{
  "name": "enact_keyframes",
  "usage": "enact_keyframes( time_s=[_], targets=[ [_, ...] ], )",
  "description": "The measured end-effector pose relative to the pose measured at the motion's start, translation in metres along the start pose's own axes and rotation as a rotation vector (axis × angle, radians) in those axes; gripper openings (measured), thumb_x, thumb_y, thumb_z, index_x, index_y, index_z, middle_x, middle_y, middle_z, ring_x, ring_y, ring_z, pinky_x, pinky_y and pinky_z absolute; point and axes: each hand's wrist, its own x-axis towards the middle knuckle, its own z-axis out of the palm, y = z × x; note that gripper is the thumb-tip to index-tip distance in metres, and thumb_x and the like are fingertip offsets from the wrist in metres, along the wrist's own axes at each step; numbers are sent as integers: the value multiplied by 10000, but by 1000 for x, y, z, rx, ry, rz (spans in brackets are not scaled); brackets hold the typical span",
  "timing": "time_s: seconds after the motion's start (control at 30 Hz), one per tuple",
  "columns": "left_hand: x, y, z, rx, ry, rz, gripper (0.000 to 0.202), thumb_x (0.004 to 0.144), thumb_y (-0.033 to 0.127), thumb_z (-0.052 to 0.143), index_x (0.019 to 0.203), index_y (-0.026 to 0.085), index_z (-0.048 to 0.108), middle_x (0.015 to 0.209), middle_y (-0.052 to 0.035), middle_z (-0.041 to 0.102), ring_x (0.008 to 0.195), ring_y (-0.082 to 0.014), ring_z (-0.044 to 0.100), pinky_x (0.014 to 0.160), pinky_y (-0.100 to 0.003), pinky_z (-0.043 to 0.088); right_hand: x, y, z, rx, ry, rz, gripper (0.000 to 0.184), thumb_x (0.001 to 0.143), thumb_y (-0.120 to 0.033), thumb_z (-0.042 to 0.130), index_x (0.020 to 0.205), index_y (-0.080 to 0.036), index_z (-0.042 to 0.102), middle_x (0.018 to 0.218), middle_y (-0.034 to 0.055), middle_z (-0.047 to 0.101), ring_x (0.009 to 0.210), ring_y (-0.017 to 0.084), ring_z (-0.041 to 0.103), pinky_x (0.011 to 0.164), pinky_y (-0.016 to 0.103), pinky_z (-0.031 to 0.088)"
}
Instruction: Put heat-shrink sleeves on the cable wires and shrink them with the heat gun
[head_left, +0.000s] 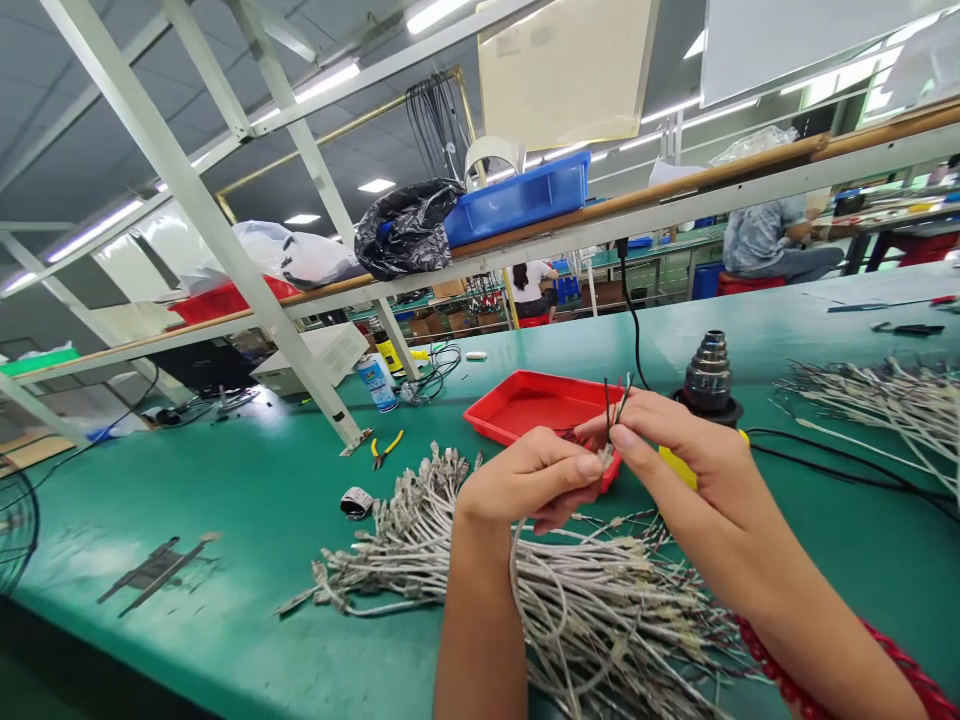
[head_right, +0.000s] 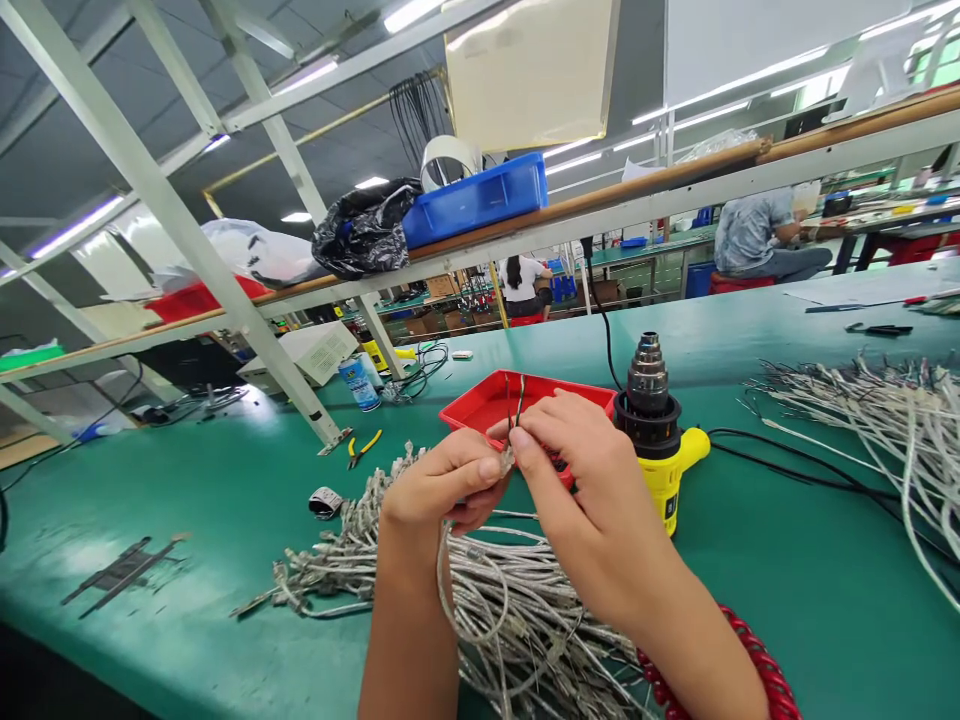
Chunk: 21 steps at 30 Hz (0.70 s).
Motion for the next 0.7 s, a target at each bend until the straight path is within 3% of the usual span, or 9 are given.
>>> enact_keyframes(
  time_s=[0.2, 0.43, 0.7],
  targets=[
    [-1, 8, 2, 185, 15, -99, 530, 970, 499, 425, 566, 156, 410, 415, 44, 397, 345, -48, 359, 368, -172, 277, -2, 3, -1, -93, 27, 30, 279, 931, -234, 461, 674, -205, 562, 731, -3, 603, 761, 168, 549, 856, 373, 389],
    [-1, 11, 3, 245, 3, -101, 542, 975, 491, 408, 550, 156, 412, 422, 31, 416, 369, -57, 372, 399, -186, 296, 3, 6, -4, -38, -38, 77, 347, 963, -328, 453, 655, -211, 560, 687, 1, 574, 730, 181, 535, 932, 416, 334],
    [-5, 12, 0, 260, 30, -159, 530, 963, 512, 425, 573, 153, 425, 439, 35, 420, 381, -59, 385, 409, -177, 305, 4, 7, -3, 54, -90, 166, 388, 959, -427, 442, 660, -207, 552, 739, 40, 598, 763, 213, 537, 792, 390, 393]
  ],
)
